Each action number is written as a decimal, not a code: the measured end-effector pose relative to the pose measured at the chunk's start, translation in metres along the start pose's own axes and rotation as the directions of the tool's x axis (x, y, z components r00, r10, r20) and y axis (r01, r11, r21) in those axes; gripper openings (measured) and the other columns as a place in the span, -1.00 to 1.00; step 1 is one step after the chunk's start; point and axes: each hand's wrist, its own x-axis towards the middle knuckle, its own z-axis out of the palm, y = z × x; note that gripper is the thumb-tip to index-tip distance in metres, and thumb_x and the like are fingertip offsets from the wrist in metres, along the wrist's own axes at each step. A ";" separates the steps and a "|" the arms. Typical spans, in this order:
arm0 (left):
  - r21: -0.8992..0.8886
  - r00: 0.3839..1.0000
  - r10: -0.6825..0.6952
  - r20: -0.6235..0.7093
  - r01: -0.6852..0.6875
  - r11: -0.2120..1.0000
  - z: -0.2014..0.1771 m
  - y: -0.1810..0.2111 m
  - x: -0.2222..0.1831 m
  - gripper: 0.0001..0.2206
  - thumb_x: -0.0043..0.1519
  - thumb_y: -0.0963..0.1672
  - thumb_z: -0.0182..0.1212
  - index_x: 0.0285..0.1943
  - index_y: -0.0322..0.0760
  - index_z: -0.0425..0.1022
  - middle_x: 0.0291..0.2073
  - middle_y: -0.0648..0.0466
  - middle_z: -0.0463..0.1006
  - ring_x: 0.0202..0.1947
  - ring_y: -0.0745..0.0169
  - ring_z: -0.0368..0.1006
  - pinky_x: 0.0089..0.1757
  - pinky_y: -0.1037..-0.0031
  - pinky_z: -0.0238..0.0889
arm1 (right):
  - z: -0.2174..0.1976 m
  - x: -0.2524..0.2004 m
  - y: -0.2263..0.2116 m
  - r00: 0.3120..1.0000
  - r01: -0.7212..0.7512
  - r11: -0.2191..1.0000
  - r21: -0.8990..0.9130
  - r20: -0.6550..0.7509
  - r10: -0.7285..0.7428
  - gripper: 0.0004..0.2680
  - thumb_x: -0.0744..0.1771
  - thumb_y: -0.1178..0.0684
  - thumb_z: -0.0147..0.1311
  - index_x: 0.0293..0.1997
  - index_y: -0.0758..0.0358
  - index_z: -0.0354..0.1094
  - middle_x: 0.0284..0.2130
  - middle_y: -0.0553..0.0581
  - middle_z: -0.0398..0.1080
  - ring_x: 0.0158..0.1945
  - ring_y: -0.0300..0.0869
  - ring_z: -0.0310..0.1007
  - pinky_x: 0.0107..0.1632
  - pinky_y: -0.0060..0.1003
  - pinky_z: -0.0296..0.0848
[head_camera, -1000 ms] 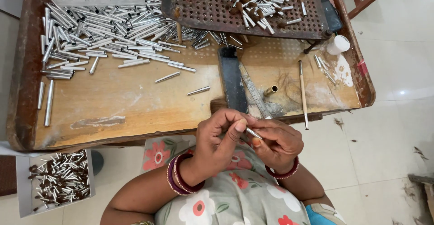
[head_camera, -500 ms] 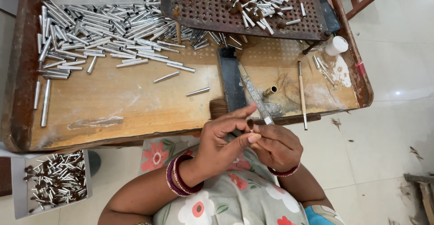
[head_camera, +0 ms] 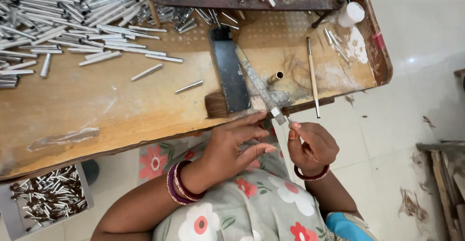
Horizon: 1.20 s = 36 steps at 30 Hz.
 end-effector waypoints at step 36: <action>-0.352 0.996 -0.052 -0.069 0.024 0.936 0.005 -0.003 0.003 -0.88 0.29 -0.20 0.37 -0.23 -0.43 0.57 -0.22 -0.09 0.64 -0.20 0.26 0.55 -0.19 0.48 0.38 | -0.003 0.048 -0.021 0.865 0.191 0.948 0.256 0.412 -0.285 -0.87 0.29 0.22 0.29 -0.15 0.31 0.43 -0.33 0.19 0.54 -0.35 -0.05 0.60 -0.29 -0.26 0.53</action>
